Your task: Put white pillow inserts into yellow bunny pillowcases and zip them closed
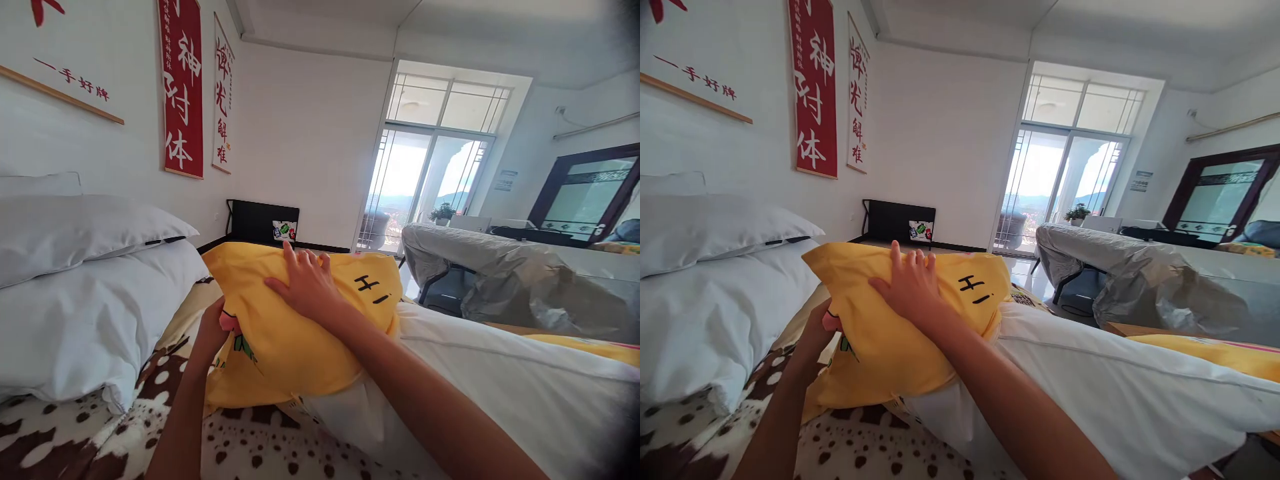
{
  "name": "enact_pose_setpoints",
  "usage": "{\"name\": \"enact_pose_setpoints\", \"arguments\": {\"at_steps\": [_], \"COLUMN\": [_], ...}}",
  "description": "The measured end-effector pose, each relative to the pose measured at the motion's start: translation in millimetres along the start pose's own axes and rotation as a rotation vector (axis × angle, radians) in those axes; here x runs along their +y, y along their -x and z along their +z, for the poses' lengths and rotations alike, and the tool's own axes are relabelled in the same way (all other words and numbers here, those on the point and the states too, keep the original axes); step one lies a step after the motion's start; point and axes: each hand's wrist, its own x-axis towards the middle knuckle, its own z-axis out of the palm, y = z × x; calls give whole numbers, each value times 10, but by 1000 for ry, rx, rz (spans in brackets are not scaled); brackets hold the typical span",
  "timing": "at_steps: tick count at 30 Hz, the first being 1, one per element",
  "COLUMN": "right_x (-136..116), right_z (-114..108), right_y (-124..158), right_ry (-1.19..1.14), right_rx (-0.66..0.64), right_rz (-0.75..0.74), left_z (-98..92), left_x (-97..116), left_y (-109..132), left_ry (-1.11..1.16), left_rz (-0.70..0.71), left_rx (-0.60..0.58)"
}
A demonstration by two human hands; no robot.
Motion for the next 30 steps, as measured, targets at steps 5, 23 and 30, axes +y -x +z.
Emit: {"name": "enact_pose_setpoints", "arguments": {"at_steps": [5,23,30], "right_x": [308,440,548], "right_z": [81,-24,-136], "right_y": [-144,-177,-28], "right_ry": [-97,26,-47], "right_rx": [-95,116,359], "right_rz": [90,120,-22], "left_z": [-238,-165,-70], "left_x": [78,-195,-261], "left_y": [106,201,205], "left_ry": [118,516,632], "left_rz": [-38,-196,-239], "left_rx": [-537,-472,-608]}}
